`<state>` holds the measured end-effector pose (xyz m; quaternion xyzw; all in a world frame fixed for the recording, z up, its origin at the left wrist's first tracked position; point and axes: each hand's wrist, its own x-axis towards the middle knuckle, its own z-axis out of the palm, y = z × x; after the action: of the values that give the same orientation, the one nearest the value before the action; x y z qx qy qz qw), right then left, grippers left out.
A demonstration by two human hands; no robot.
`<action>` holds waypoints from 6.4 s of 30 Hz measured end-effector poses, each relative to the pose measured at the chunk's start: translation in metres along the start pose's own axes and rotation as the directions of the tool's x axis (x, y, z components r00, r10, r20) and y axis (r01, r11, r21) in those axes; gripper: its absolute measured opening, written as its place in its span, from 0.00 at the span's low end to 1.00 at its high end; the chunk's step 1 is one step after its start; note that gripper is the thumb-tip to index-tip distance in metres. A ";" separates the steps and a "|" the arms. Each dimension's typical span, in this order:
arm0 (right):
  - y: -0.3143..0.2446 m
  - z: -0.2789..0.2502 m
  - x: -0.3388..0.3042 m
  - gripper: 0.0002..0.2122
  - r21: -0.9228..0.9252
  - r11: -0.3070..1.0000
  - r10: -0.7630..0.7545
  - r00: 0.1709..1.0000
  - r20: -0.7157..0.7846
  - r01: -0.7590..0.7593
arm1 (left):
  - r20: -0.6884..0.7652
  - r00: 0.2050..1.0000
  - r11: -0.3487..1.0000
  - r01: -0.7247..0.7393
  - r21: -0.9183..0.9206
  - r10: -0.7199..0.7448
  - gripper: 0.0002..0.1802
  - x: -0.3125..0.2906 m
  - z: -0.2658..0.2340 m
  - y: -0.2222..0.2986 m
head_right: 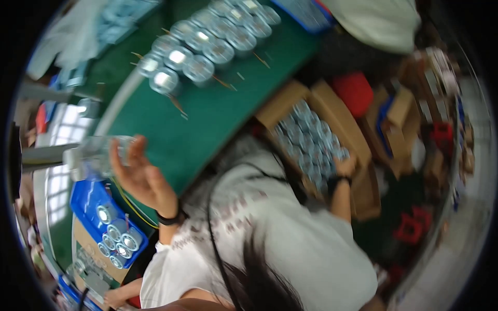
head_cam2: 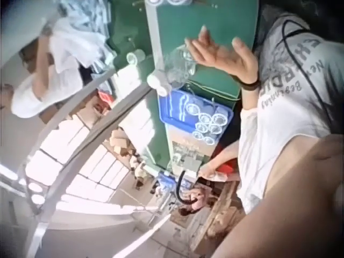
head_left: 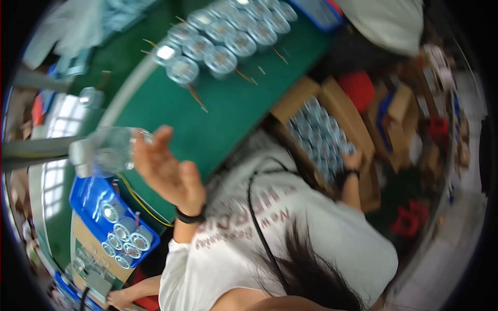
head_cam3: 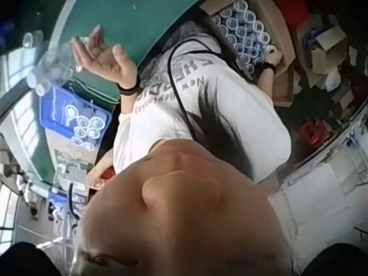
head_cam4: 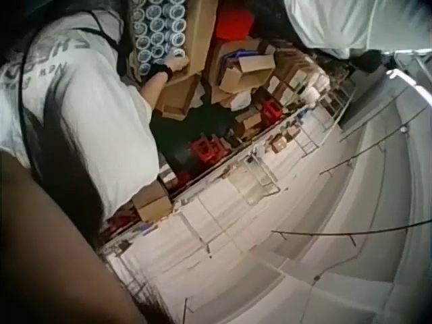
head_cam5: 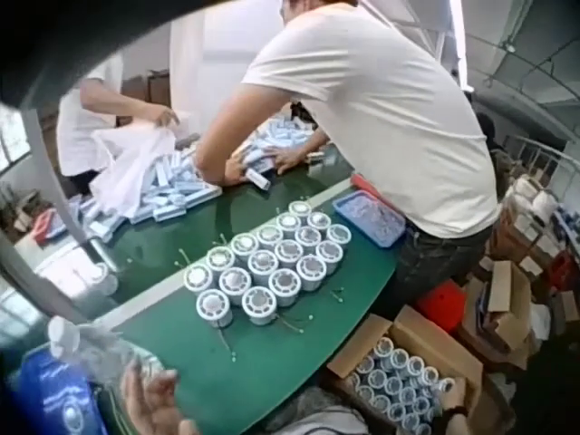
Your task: The person picks up a motor, wipes it with a cloth, and places it into a box before picking up a plastic cover to wipe it as well. This process of cleaning the motors and covers is repeated several times.
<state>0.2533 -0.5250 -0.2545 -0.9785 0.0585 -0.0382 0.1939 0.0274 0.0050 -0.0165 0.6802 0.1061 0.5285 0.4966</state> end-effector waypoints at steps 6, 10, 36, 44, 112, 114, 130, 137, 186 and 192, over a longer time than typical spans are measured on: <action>-0.012 0.017 -0.024 0.37 -0.074 0.969 0.227 0.970 -0.092 -0.234 | 0.017 0.998 0.994 -0.068 0.082 0.066 0.34 -0.006 -0.010 -0.002; -0.042 -0.005 -0.024 0.35 -0.262 0.911 0.344 0.937 0.053 -0.319 | 0.041 0.999 0.995 -0.026 0.095 0.022 0.32 -0.007 -0.015 0.001; -0.775 0.062 -0.161 0.09 0.056 -0.128 -0.977 -0.136 0.167 0.990 | -0.008 1.000 0.934 0.026 0.356 -0.025 0.20 -0.056 -0.071 0.050; -0.809 0.118 -0.170 0.12 -0.143 0.025 -0.998 0.016 -0.062 0.989 | -0.149 0.988 0.892 0.106 0.440 -0.044 0.20 -0.062 -0.090 0.058; -0.404 -0.083 -0.093 0.28 0.852 0.515 -0.857 -0.076 0.509 -0.098 | 0.692 0.685 0.947 -0.323 0.008 0.228 0.45 -0.012 0.011 0.006; -0.385 -0.092 -0.091 0.28 0.855 0.508 -0.856 -0.047 0.514 0.105 | 0.765 0.565 0.927 -0.360 -0.108 0.309 0.41 -0.013 0.027 0.001; -0.040 -0.096 -0.038 0.30 -0.427 0.904 0.155 0.949 0.275 -0.024 | 0.349 0.935 0.998 -0.061 -0.026 0.066 0.21 -0.024 0.051 -0.006; 0.005 -0.045 -0.037 0.35 -0.469 0.882 0.167 0.965 0.204 -0.053 | 0.526 0.839 0.990 -0.138 -0.036 0.136 0.19 -0.027 0.052 -0.006; -0.856 0.115 -0.237 0.27 0.381 -0.364 -0.923 -0.384 -0.024 0.850 | 0.159 0.981 0.961 0.069 0.267 -0.114 0.14 -0.057 -0.092 0.034; -0.853 0.073 -0.177 0.26 0.471 -0.395 -0.918 -0.349 -0.186 0.789 | 0.137 0.987 0.964 0.044 0.264 -0.083 0.15 -0.044 -0.087 0.041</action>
<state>0.1700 0.3085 -0.0037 -0.5288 -0.7966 -0.0409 0.2901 -0.0783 0.0053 -0.0158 0.7727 0.1595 0.4425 0.4263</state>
